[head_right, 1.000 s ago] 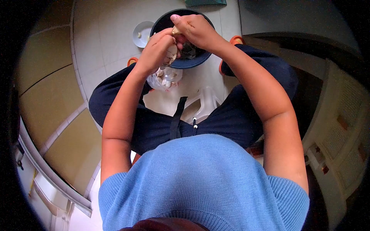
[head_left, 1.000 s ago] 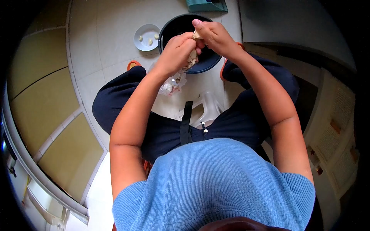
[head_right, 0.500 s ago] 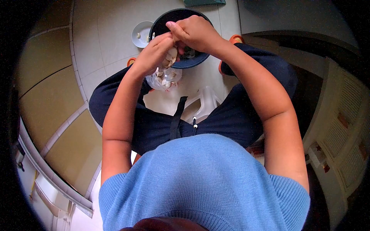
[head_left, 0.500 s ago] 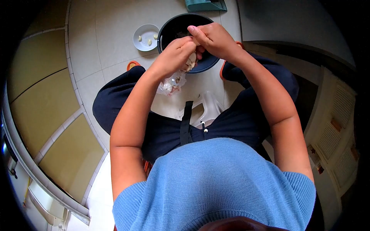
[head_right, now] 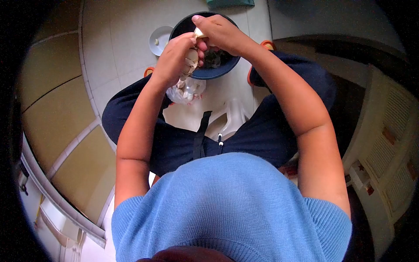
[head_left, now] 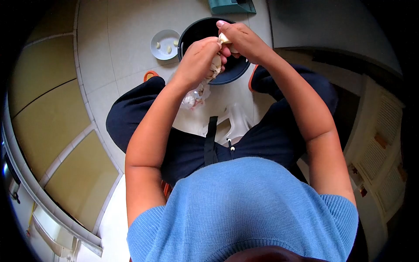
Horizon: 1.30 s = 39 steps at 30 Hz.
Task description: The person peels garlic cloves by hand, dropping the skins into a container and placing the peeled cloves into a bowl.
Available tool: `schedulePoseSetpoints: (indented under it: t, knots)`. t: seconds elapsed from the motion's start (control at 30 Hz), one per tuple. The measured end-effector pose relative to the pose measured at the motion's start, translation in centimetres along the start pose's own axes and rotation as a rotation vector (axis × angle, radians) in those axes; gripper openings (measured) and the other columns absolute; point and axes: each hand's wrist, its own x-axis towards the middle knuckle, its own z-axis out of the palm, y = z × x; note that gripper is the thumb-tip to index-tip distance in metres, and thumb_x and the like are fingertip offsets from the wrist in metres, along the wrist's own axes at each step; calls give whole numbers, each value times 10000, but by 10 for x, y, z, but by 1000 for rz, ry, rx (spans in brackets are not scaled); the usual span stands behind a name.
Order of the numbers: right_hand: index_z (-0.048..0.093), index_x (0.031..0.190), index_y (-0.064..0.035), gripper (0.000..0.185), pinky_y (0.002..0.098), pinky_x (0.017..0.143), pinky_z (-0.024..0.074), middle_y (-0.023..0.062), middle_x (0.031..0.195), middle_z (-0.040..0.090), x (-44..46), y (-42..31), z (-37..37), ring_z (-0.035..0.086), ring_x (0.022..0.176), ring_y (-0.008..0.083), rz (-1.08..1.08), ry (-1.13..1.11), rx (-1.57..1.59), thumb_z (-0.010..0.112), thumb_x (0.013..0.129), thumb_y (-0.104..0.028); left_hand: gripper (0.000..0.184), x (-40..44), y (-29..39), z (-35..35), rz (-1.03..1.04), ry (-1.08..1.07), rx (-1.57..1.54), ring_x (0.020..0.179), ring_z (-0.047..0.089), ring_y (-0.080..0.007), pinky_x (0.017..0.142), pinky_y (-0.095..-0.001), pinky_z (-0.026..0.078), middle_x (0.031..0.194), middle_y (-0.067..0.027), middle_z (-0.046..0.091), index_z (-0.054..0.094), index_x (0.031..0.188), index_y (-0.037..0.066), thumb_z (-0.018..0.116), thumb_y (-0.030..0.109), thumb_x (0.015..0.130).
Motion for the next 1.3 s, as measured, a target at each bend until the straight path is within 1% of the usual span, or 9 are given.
schedulePoseSetpoints:
  t: [0.07, 0.2, 0.27, 0.4, 0.6, 0.67, 0.8, 0.87, 1.3]
  knots:
    - [537, 661, -83, 490, 212, 406, 319, 13, 550, 503, -2, -6, 0, 422, 443, 84, 51, -60, 225, 373, 936, -453, 253, 3, -2, -3, 101, 16, 63, 627, 541, -104, 590, -227, 444, 728, -37, 560, 576, 813, 2, 419, 184, 891]
    - [561, 656, -66, 489, 218, 421, 335, 28, 576, 525, -1, -6, 1, 447, 458, 90, 154, 42, 240, 382, 926, -433, 205, 2, -2, -3, 168, 104, 189, 650, 550, -121, 609, -240, 443, 740, -47, 570, 601, 810, 2, 507, 177, 861]
    - [566, 688, -67, 482, 216, 430, 340, 25, 578, 520, -2, -7, 1, 459, 476, 92, 221, 61, 268, 390, 917, -453, 164, 2, -6, -5, 390, 219, 576, 712, 541, -94, 654, -226, 433, 782, -26, 565, 585, 854, 2, 584, 166, 849]
    - [578, 723, -61, 473, 214, 434, 344, 28, 585, 520, -2, -7, 4, 469, 490, 92, 245, 118, 267, 398, 915, -454, 169, -1, 0, -3, 401, 261, 673, 725, 543, -104, 663, -246, 438, 790, -39, 575, 602, 850, -4, 621, 161, 824]
    - [599, 713, -45, 494, 226, 445, 375, 18, 563, 524, 1, 6, 2, 482, 492, 85, 131, 42, 106, 387, 929, -436, 176, 0, 0, -3, 497, 301, 817, 730, 577, -189, 667, -284, 449, 800, -108, 596, 607, 855, -19, 614, 153, 816]
    - [609, 683, -17, 530, 272, 479, 406, 48, 532, 532, 3, 10, 4, 506, 486, 125, 41, 81, -52, 372, 936, -418, 169, 0, -1, -2, 547, 313, 974, 729, 579, -274, 655, -336, 449, 808, -166, 592, 586, 842, -22, 564, 144, 824]
    - [618, 682, -5, 523, 334, 532, 428, 111, 541, 553, 4, 14, 7, 537, 500, 221, -133, 139, -308, 368, 931, -391, 223, 1, -6, -2, 425, 225, 1024, 749, 579, -349, 681, -416, 460, 798, -197, 583, 563, 826, -11, 511, 204, 797]
    - [621, 692, -7, 496, 391, 584, 431, 162, 578, 560, 1, 10, 8, 548, 547, 324, -171, 131, -468, 362, 925, -359, 241, 2, -10, -2, 296, 163, 979, 763, 566, -388, 693, -450, 443, 795, -234, 575, 514, 800, -41, 453, 192, 797]
    - [637, 729, -3, 509, 433, 608, 447, 208, 658, 586, 4, 15, 11, 559, 612, 382, -132, 55, -482, 362, 914, -388, 247, 3, -21, 0, 259, 197, 761, 716, 550, -421, 664, -462, 430, 732, -268, 559, 487, 775, -76, 421, 161, 794]
